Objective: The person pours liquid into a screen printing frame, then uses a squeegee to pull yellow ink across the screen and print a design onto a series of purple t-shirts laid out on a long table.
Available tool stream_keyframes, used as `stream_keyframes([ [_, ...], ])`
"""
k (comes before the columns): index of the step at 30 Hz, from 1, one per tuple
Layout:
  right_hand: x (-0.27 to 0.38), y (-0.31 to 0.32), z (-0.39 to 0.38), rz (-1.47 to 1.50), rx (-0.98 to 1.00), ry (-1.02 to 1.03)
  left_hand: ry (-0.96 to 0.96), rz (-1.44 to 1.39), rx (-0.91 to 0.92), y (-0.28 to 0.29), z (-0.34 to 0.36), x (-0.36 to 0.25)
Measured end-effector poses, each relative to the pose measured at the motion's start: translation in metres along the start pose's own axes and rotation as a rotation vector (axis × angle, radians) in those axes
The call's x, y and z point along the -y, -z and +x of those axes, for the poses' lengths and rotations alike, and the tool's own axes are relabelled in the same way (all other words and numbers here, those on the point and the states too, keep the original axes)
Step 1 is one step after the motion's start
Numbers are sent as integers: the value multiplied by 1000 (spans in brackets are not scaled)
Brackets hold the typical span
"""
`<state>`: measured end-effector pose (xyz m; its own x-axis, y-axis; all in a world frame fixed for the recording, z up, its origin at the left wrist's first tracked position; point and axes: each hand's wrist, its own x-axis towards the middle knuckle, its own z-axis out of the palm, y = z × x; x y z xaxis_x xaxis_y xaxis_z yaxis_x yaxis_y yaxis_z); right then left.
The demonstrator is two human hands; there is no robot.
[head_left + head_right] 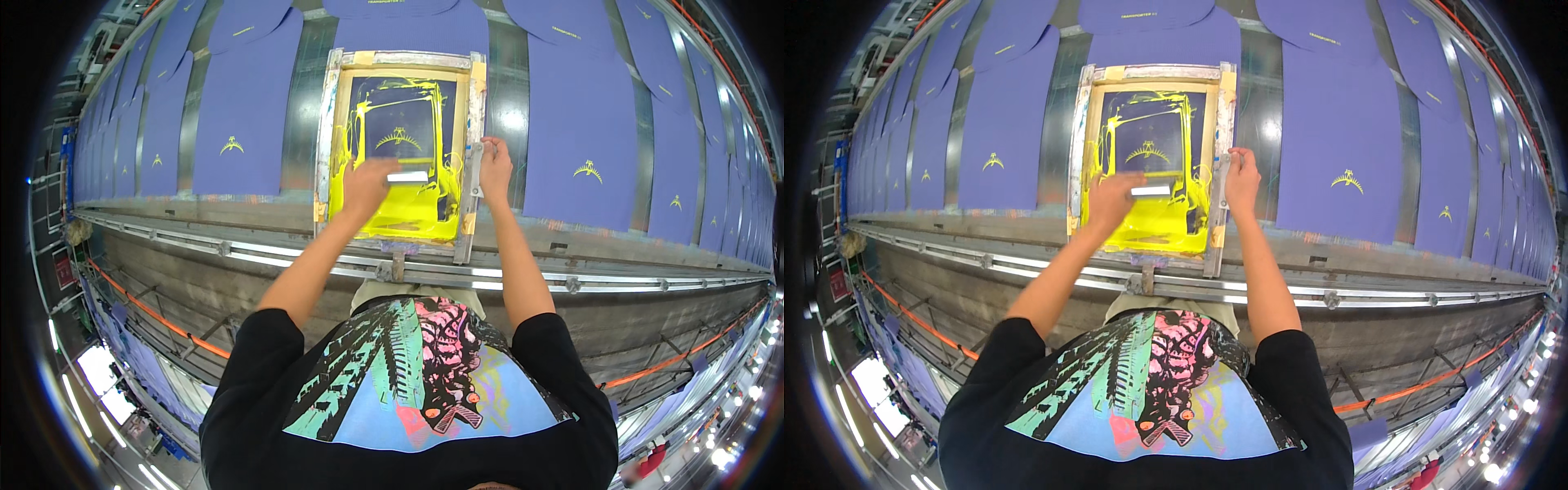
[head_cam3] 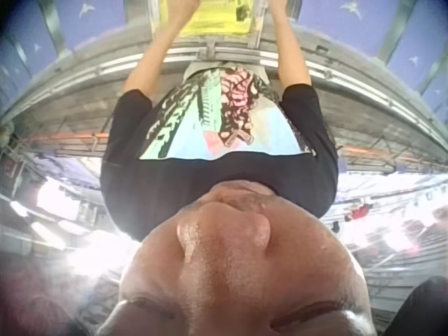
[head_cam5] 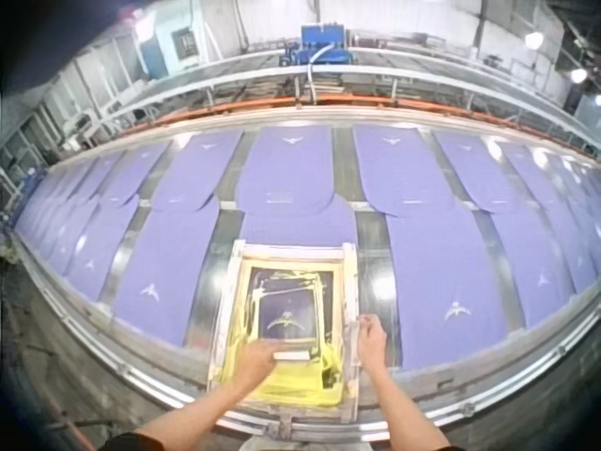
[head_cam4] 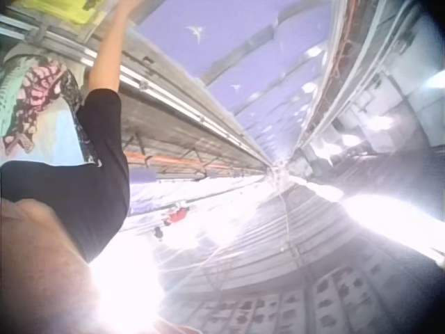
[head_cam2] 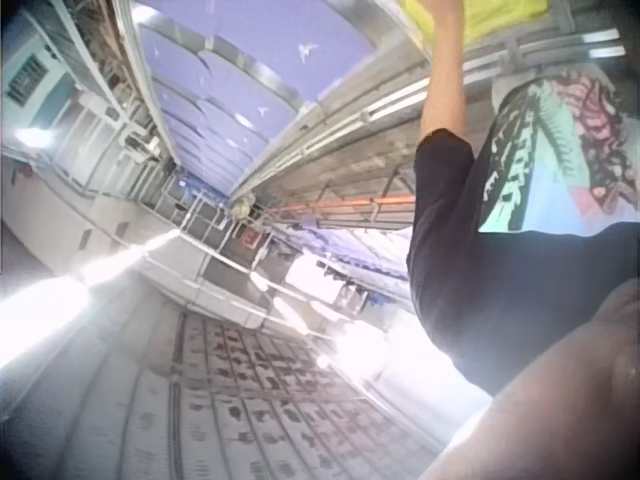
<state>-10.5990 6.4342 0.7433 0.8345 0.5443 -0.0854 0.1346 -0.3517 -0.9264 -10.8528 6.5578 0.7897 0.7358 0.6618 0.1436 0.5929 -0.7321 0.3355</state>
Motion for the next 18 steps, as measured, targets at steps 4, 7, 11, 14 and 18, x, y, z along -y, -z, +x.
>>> stream_keyframes([
  [4,3,0,0,9,-4,33,101,-25,123,26,131,24],
  [7,8,0,-2,12,6,64,103,71,110,23,170,30],
  [11,0,-1,1,11,-32,112,88,70,70,7,139,13],
  [14,-5,-2,1,23,-28,68,-87,96,-28,-16,73,16],
  [18,-2,-3,0,42,-3,15,-148,-43,-132,-8,-14,-8],
])
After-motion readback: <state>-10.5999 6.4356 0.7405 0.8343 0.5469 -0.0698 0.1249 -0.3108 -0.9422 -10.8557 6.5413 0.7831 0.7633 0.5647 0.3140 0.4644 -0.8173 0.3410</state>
